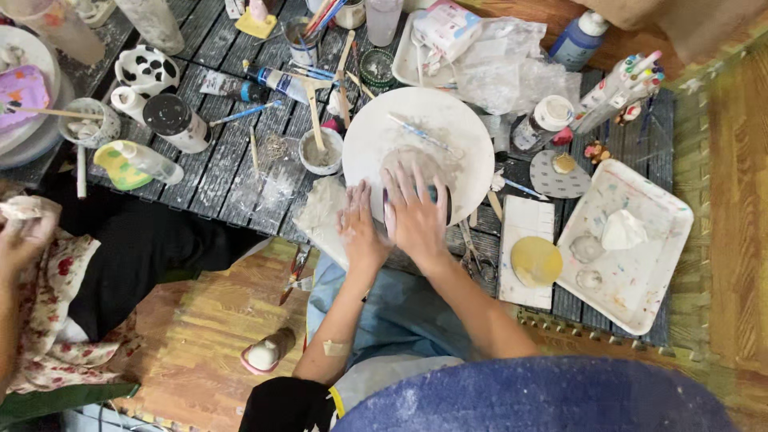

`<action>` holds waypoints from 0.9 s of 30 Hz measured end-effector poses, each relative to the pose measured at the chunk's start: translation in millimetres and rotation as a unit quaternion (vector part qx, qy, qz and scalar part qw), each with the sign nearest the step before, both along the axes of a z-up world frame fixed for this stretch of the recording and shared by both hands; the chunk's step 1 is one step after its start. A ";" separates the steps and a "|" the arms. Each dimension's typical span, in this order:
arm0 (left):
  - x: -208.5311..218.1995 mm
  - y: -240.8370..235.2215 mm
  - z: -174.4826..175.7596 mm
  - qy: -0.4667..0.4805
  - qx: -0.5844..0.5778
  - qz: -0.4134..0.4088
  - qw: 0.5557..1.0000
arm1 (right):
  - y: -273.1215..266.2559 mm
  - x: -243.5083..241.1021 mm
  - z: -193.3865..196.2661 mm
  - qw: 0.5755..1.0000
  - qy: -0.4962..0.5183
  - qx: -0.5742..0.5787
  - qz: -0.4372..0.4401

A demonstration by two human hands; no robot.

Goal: The person kneads and shapes a lump of grey clay on a white plate using their hands. They repeatedly flatten, fold, and press the clay, occasionally using a small brush to smooth the surface. The person also uses a purple container to press into the clay and continues to manipulate the material by hand.

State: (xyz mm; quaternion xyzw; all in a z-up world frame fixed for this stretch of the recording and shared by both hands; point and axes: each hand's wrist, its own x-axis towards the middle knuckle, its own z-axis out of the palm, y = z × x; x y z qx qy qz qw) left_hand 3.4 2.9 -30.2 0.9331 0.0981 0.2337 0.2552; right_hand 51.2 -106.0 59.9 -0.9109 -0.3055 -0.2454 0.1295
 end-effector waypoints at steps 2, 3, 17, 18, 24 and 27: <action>-2.1 1.5 2.3 -0.013 0.001 -0.011 1.000 | -0.8 0.5 -2.4 1.000 0.011 -0.002 -0.005; -4.2 2.1 4.1 -0.019 -0.012 -0.017 1.000 | 0.9 15.6 -2.4 0.999 0.022 -0.020 -0.010; -3.3 -5.4 29.9 -0.009 -0.041 -0.013 0.999 | 61.0 221.1 10.8 0.996 0.085 -0.008 -0.012; -4.5 -5.2 29.7 -0.009 -0.037 -0.016 0.999 | 57.0 216.0 9.2 0.997 0.078 0.019 -0.008; -4.8 0.4 25.0 -0.012 -0.029 -0.031 0.999 | 14.0 100.1 5.8 0.992 0.110 0.031 -0.047; -8.7 -0.7 17.9 0.005 -0.001 -0.037 0.999 | 0.7 19.7 3.1 0.997 0.050 0.008 -0.062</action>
